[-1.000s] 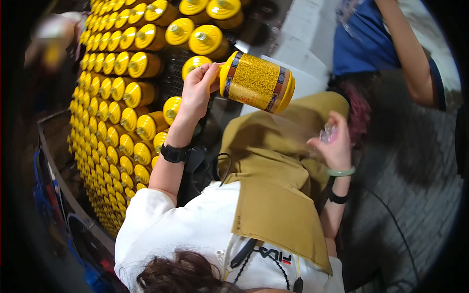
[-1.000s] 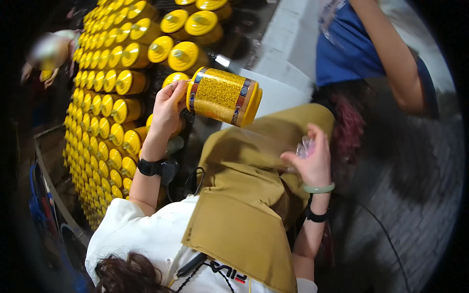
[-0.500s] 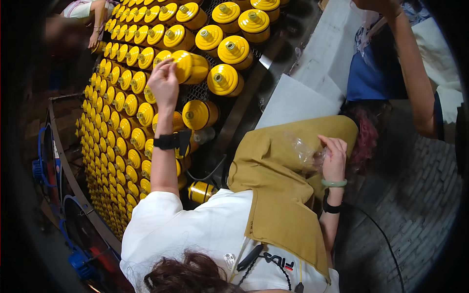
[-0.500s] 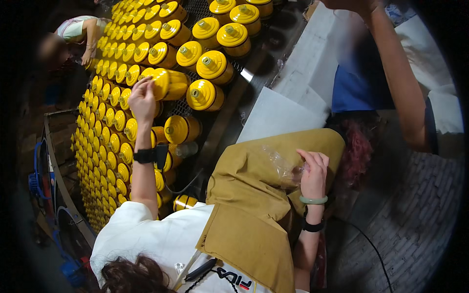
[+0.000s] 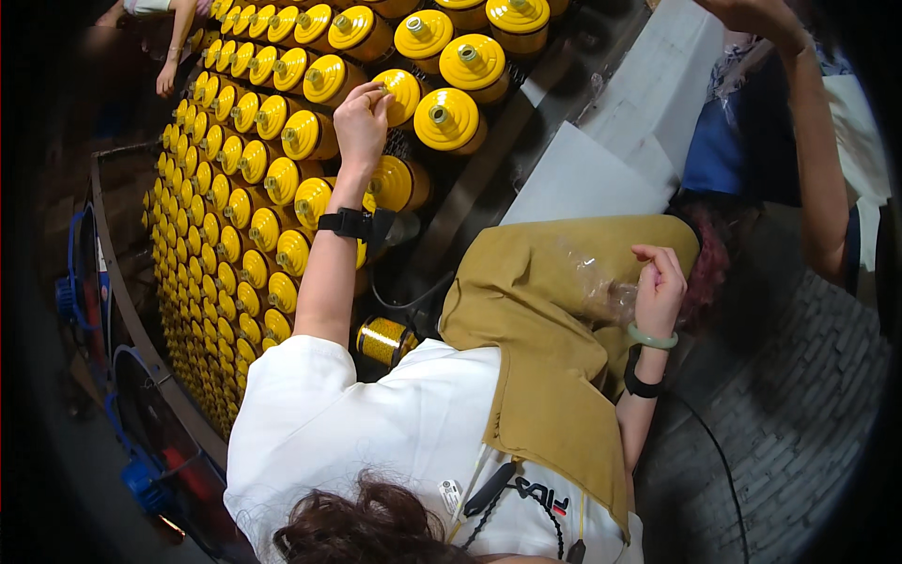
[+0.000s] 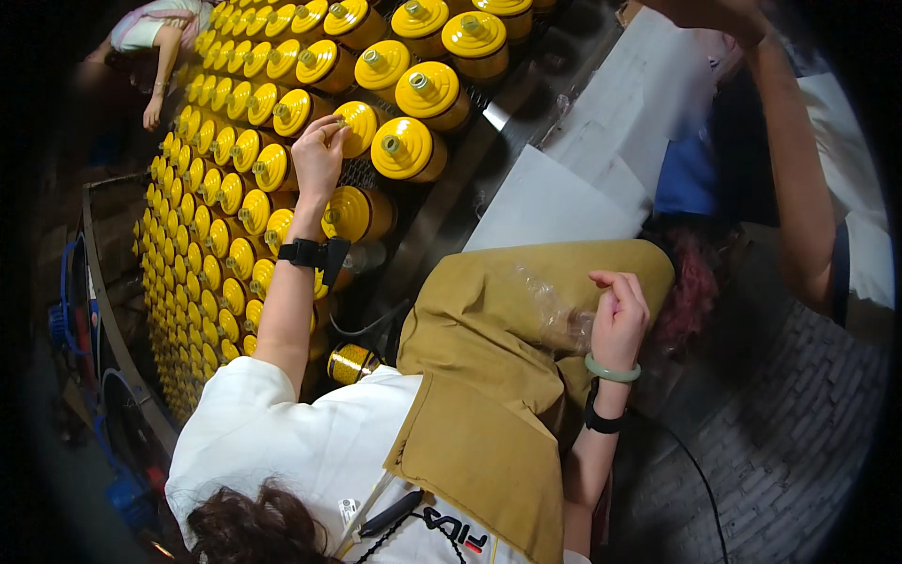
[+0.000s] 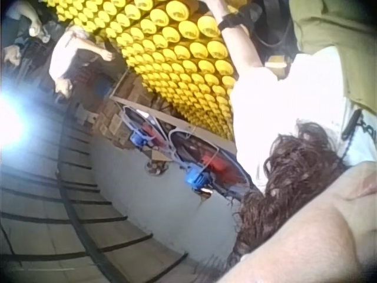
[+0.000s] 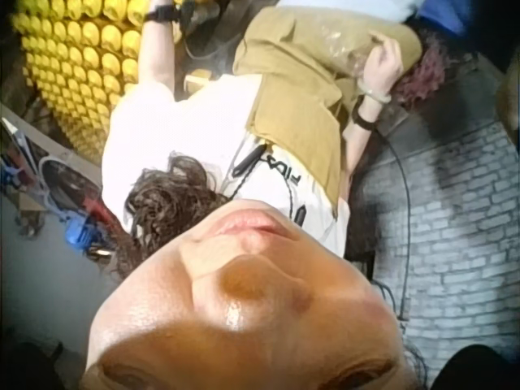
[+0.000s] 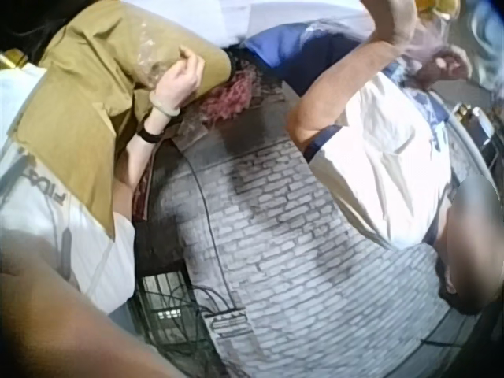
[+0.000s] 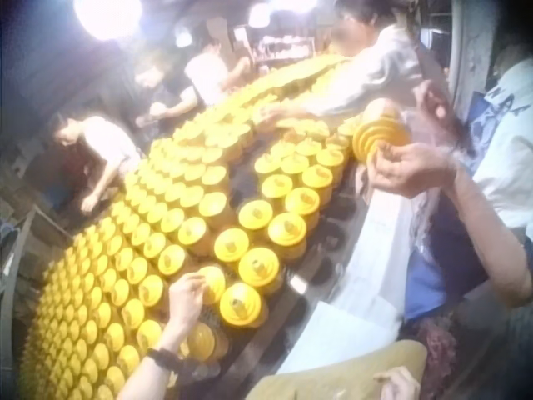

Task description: Wrapping yellow jars in plastic film on an industrial assembly line.

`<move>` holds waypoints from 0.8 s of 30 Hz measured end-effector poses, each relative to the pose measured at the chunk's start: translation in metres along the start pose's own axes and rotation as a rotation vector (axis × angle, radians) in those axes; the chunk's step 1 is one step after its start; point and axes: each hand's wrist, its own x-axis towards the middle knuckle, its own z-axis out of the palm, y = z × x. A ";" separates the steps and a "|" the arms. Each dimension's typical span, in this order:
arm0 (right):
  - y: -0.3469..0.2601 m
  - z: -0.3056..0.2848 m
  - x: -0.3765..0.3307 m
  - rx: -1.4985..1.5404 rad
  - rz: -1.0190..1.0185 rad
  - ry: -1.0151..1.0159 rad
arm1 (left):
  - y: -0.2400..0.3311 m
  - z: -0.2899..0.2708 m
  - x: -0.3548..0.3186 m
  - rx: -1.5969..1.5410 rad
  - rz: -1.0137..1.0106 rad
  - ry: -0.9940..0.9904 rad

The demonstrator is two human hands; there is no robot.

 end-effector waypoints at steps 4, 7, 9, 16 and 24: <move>-0.007 0.002 -0.001 0.016 0.098 0.020 | -0.002 -0.008 -0.003 -0.061 0.014 -0.026; -0.004 -0.001 -0.005 -0.019 0.108 0.010 | 0.005 -0.036 -0.014 -0.070 -0.049 -0.025; 0.000 -0.003 -0.011 -0.041 0.119 0.018 | 0.029 -0.068 -0.016 -0.032 -0.126 -0.162; 0.006 0.002 -0.016 -0.039 0.170 0.026 | 0.042 -0.093 -0.071 0.272 -0.213 -0.597; 0.009 0.009 -0.011 0.001 0.165 -0.074 | 0.035 -0.087 -0.084 0.313 -0.130 -0.507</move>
